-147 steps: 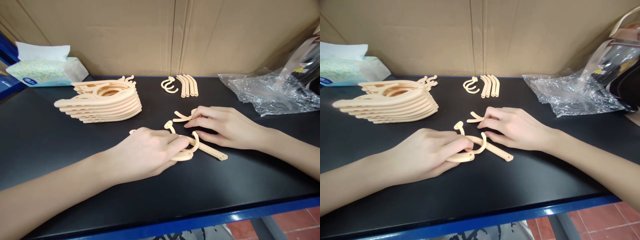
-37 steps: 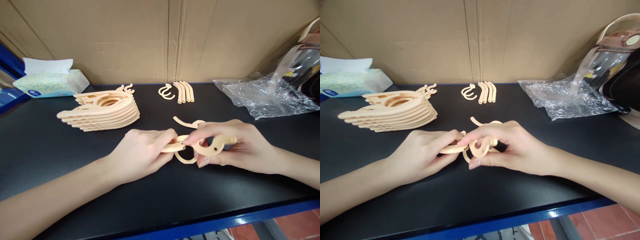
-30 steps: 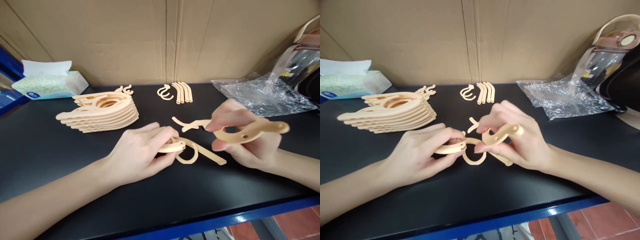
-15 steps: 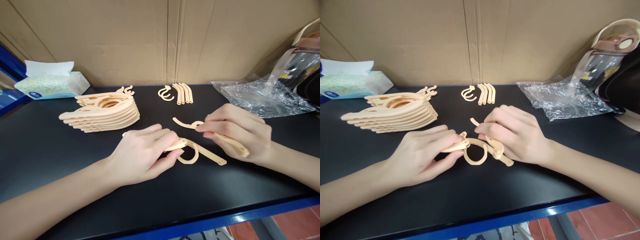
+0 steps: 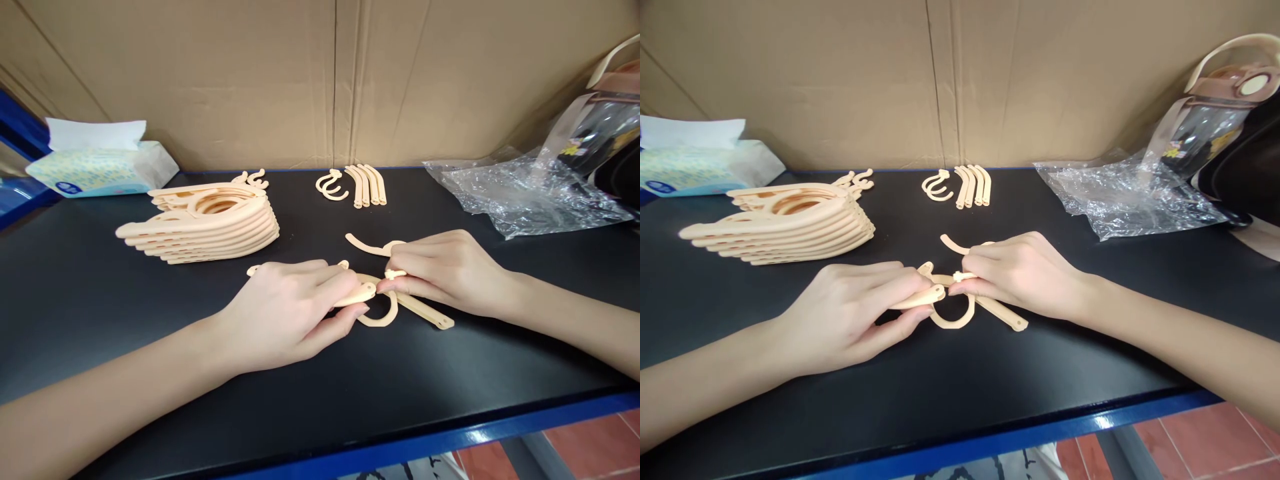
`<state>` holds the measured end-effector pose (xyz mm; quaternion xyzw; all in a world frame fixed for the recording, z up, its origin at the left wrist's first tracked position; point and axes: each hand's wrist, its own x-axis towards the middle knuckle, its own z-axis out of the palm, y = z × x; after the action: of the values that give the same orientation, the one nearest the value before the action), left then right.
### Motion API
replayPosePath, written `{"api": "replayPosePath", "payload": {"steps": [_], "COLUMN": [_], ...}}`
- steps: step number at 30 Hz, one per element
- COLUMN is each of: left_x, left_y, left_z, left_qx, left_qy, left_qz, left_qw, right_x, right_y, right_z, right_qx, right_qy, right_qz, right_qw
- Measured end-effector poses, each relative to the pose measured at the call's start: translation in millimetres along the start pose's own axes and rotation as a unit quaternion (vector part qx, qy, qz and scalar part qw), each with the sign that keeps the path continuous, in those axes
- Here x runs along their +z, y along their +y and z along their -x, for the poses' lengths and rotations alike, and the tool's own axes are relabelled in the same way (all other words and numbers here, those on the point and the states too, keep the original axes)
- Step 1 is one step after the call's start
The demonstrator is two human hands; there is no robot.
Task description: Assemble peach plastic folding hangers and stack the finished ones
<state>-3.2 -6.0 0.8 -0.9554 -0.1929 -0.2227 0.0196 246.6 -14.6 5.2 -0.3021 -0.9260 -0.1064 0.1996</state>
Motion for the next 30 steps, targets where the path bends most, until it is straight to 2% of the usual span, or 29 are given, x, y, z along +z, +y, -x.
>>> {"api": "replayPosePath", "payload": {"steps": [7, 14, 26, 30], "left_x": [0.2, 0.5, -2.1, -0.3], "left_y": [-0.3, -0.5, 0.9, 1.0], "left_z": [1.1, 0.6, -0.9, 0.4], "left_qx": [0.002, 0.005, 0.005, 0.012], "left_qy": [-0.001, -0.005, -0.017, -0.018], "left_qz": [0.008, 0.013, 0.029, 0.039], "left_qw": [1.000, 1.000, 0.999, 0.999], "right_x": [-1.2, 1.8, 2.5, 2.2], "right_y": [-3.8, -6.0, -4.9, -4.5], "right_z": [1.5, 3.2, 1.4, 2.1], "right_qx": [0.022, 0.061, 0.025, 0.021], "right_qy": [0.043, -0.017, -0.006, -0.020], "right_qz": [0.036, -0.014, -0.017, -0.009], "right_qw": [0.998, 0.998, 1.000, 1.000]}}
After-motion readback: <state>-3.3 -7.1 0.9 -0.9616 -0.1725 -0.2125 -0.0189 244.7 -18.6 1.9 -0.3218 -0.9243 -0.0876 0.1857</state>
